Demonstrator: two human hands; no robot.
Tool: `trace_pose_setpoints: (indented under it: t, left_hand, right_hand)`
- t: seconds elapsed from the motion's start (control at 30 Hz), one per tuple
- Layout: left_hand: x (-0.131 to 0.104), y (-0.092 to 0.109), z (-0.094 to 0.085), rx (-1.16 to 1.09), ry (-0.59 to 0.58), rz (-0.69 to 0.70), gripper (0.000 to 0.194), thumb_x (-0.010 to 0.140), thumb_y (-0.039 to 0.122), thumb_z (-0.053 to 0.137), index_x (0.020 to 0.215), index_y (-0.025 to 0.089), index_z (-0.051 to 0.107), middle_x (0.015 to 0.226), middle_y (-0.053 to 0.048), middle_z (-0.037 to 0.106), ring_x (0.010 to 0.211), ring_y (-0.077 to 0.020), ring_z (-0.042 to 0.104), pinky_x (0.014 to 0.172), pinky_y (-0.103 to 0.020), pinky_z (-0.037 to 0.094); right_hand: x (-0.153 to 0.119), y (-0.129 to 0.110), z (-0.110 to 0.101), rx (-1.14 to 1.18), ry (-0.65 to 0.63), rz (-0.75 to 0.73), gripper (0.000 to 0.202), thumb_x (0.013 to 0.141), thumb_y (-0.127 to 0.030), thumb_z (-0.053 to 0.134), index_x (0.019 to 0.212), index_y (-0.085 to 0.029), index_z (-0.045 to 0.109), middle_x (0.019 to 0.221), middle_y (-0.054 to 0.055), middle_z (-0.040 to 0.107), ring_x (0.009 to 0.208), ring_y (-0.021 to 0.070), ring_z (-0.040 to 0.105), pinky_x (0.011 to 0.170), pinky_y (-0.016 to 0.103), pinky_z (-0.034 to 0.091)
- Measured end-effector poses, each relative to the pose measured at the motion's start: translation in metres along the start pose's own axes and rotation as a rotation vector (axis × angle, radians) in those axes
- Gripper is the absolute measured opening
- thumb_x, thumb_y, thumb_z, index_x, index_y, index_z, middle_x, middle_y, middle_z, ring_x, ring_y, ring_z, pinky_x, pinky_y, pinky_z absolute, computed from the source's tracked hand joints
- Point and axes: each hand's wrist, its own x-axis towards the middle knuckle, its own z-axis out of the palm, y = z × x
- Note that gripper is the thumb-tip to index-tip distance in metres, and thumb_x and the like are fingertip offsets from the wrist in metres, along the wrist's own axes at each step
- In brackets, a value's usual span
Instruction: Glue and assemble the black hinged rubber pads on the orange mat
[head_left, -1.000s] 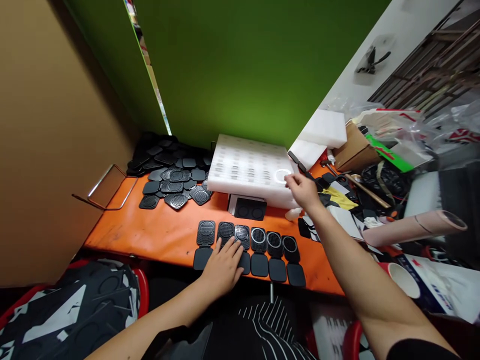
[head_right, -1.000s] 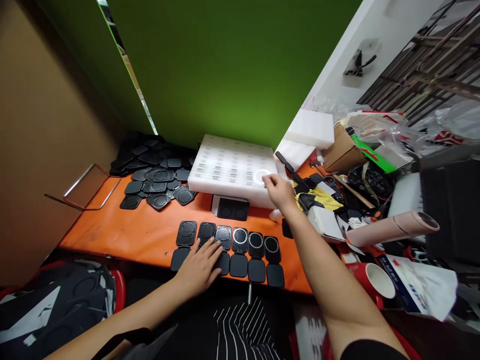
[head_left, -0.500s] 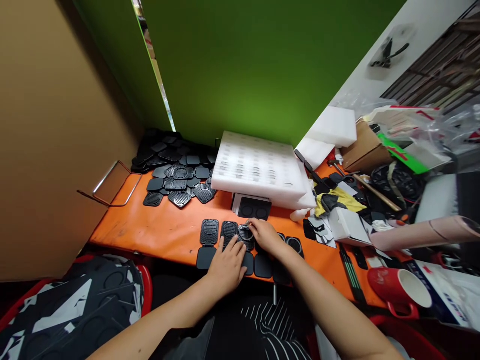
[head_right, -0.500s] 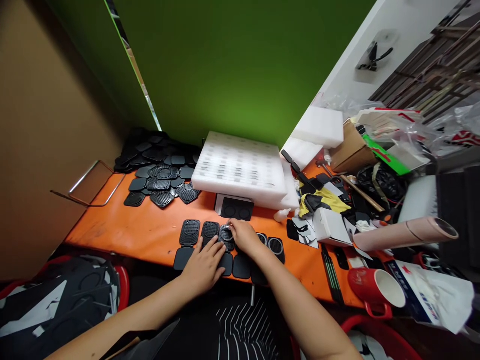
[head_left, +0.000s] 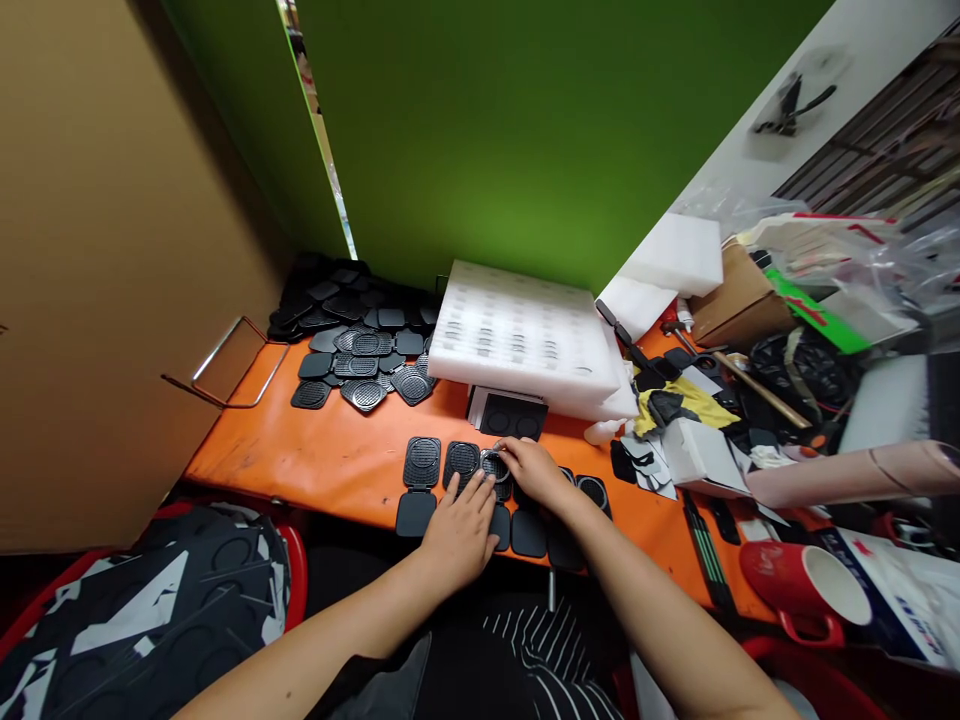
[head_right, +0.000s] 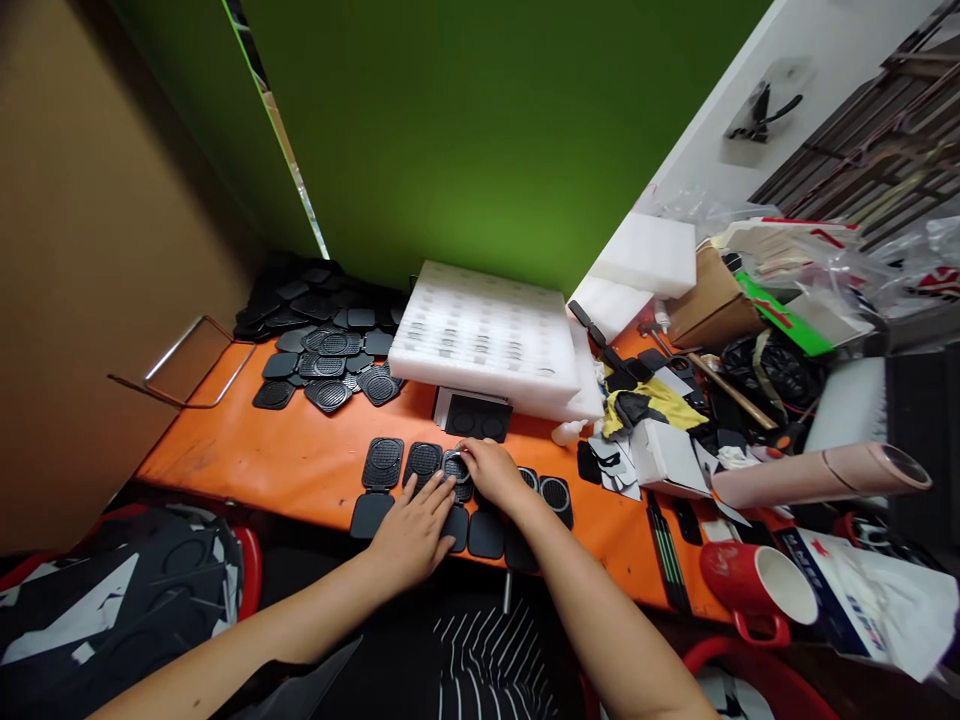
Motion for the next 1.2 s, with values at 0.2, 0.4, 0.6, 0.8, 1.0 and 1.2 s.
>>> trace_pose_setpoints:
  t: [0.2,0.4,0.6,0.8,1.0,1.2]
  left_hand:
    - [0.002,0.002,-0.008,-0.020,-0.045,-0.029,0.056,0.085,0.044,0.047,0.134,0.016,0.045,0.143,-0.010,0.040,0.135,-0.0266,0.028,0.112,-0.050,0.012]
    - [0.006,0.003,-0.016,-0.055,-0.048,-0.041,0.060,0.084,0.041,0.051,0.138,0.017,0.039,0.141,-0.010,0.042,0.134,-0.0273,0.031,0.111,-0.052,0.014]
    - [0.005,0.003,-0.016,-0.053,-0.027,-0.033,0.055,0.083,0.040,0.052,0.133,0.017,0.046,0.141,-0.011,0.043,0.134,-0.0284,0.030,0.111,-0.053,0.017]
    - [-0.023,-0.010,-0.015,-0.029,0.095,-0.040,0.049,0.087,0.039,0.047,0.131,0.017,0.047,0.142,-0.009,0.041,0.135,-0.0278,0.029,0.110,-0.052,0.022]
    - [-0.037,-0.023,-0.016,-0.019,0.102,-0.108,0.048,0.088,0.038,0.044,0.131,0.016,0.047,0.140,-0.008,0.044,0.133,-0.0285,0.031,0.109,-0.054,0.021]
    - [-0.033,-0.021,-0.017,-0.022,0.068,-0.151,0.049,0.088,0.037,0.044,0.132,0.017,0.047,0.140,-0.008,0.044,0.134,-0.0285,0.030,0.109,-0.057,0.016]
  right_hand:
    - [-0.004,-0.004,-0.001,-0.149,0.107,-0.049,0.023,0.090,-0.026,0.047,0.099,-0.021,0.068,0.091,0.007,0.063,0.086,0.0212,0.053,0.077,0.032,0.043]
    - [-0.005,0.014,-0.053,-0.122,0.453,-0.114,0.024,0.090,-0.025,0.043,0.099,-0.020,0.065,0.095,0.009,0.065,0.088,0.0226,0.056,0.082,0.035,0.043]
    - [0.035,0.052,-0.140,-0.409,0.422,0.159,0.024,0.086,-0.022,0.045,0.097,-0.017,0.066,0.097,0.011,0.065,0.089,0.0248,0.057,0.074,0.033,0.042]
    - [0.056,0.054,-0.165,-0.811,0.123,-0.047,0.017,0.083,-0.021,0.051,0.085,-0.018,0.068,0.089,0.010,0.065,0.084,0.0233,0.056,0.063,0.029,0.035]
    - [0.033,0.051,-0.164,-0.749,0.463,-0.082,0.028,0.087,-0.024,0.041,0.086,-0.015,0.067,0.075,0.010,0.065,0.073,0.0227,0.057,0.062,0.031,0.036]
    - [0.001,-0.003,-0.122,-0.169,0.465,-0.230,0.024,0.086,-0.037,0.048,0.083,-0.019,0.064,0.079,0.007,0.067,0.072,0.0197,0.059,0.068,0.031,0.044]
